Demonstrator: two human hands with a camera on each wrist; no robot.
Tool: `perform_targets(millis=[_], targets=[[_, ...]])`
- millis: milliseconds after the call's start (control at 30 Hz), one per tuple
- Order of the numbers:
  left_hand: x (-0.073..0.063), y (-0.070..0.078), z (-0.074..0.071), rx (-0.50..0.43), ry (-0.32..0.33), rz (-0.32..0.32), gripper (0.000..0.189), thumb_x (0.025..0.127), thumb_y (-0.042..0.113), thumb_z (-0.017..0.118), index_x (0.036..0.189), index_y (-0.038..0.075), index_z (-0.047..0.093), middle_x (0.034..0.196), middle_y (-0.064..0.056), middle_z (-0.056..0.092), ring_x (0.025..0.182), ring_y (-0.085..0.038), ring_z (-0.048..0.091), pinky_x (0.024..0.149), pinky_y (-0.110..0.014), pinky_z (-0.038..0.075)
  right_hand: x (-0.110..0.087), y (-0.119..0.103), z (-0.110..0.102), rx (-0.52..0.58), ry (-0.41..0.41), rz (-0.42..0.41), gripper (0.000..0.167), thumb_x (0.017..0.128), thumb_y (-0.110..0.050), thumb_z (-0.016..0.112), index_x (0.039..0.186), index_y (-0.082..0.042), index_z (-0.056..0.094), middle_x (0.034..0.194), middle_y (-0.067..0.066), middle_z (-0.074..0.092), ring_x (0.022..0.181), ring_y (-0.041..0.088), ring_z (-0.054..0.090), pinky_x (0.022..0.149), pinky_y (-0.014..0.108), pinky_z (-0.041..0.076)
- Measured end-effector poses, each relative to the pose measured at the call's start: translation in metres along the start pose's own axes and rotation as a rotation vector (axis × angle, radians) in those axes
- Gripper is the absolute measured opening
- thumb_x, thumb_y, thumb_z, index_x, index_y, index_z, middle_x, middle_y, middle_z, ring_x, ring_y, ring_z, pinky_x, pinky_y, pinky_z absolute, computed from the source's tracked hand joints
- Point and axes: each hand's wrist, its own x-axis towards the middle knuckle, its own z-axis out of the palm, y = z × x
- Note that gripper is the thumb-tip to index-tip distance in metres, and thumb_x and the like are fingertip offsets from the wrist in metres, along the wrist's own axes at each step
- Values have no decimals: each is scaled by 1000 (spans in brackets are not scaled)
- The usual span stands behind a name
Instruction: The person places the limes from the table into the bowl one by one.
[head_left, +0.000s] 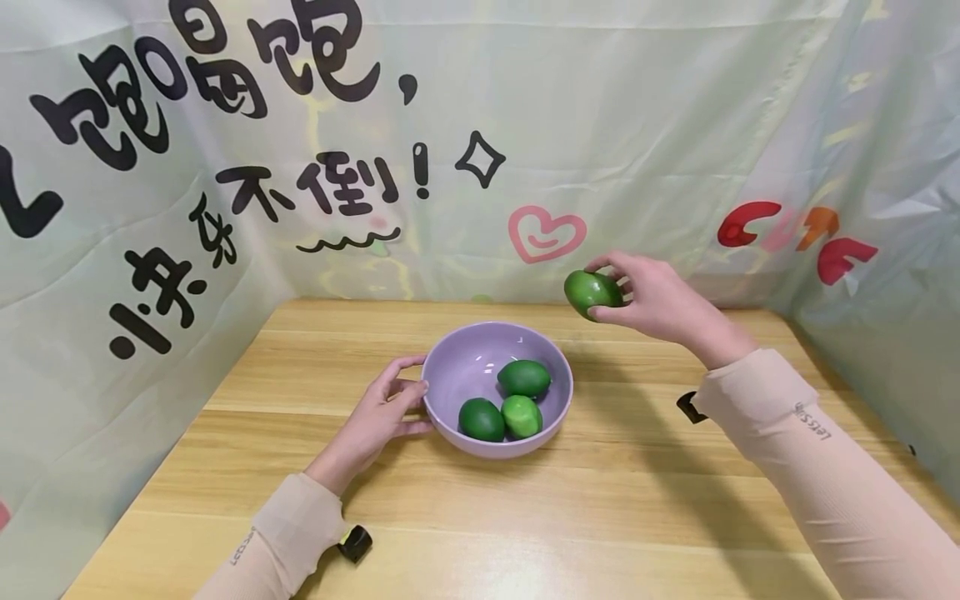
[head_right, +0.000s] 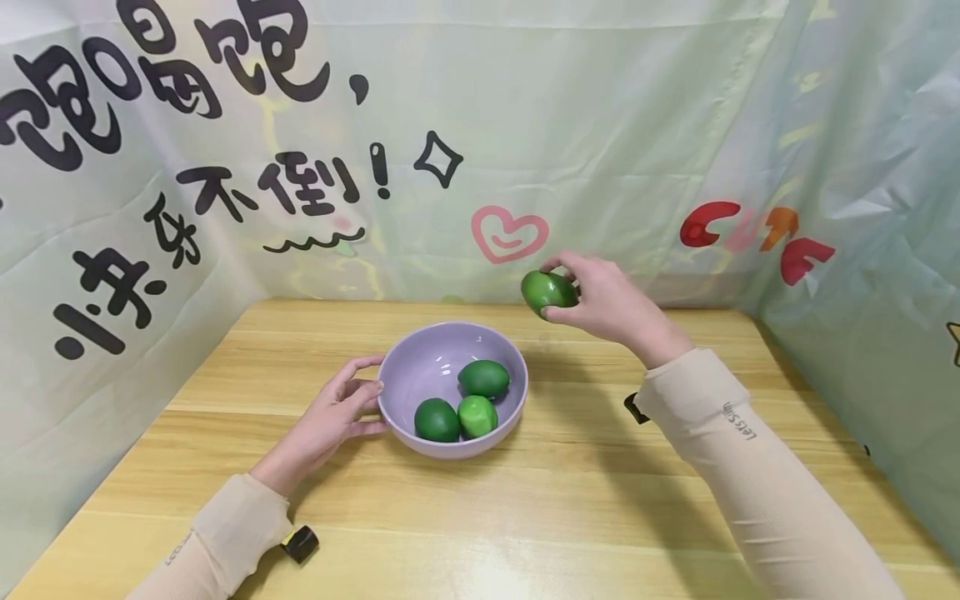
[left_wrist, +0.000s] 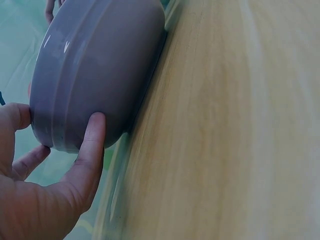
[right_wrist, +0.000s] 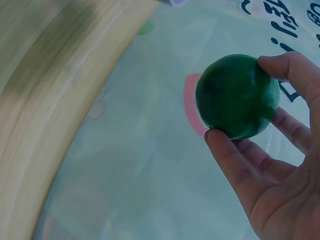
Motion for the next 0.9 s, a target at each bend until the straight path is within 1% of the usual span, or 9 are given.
perform_targets(millis=[367, 667, 900], targets=[[0, -1, -1, 6, 3, 0, 48, 112, 18, 56, 159, 25, 45, 143, -28, 50, 121, -40, 68, 95, -46, 69, 1, -17, 6, 0, -12, -74, 52, 92, -22, 84, 139, -12, 63, 125, 21, 69, 107, 39, 75, 91, 53, 69], [0, 0, 0, 6, 4, 2, 49, 112, 18, 56, 159, 25, 46, 143, -28, 50, 122, -41, 68, 95, -46, 69, 2, -30, 12, 15, -27, -127, 50, 92, -21, 84, 137, -13, 63, 123, 21, 70, 106, 39, 75, 90, 54, 69], [1, -1, 0, 8, 1, 3, 49, 112, 18, 57, 159, 25, 45, 143, -28, 50, 121, -40, 68, 95, -46, 69, 4, -36, 19, 12, -21, -166, 48, 92, -20, 84, 135, -13, 64, 119, 18, 70, 101, 35, 74, 87, 49, 69]])
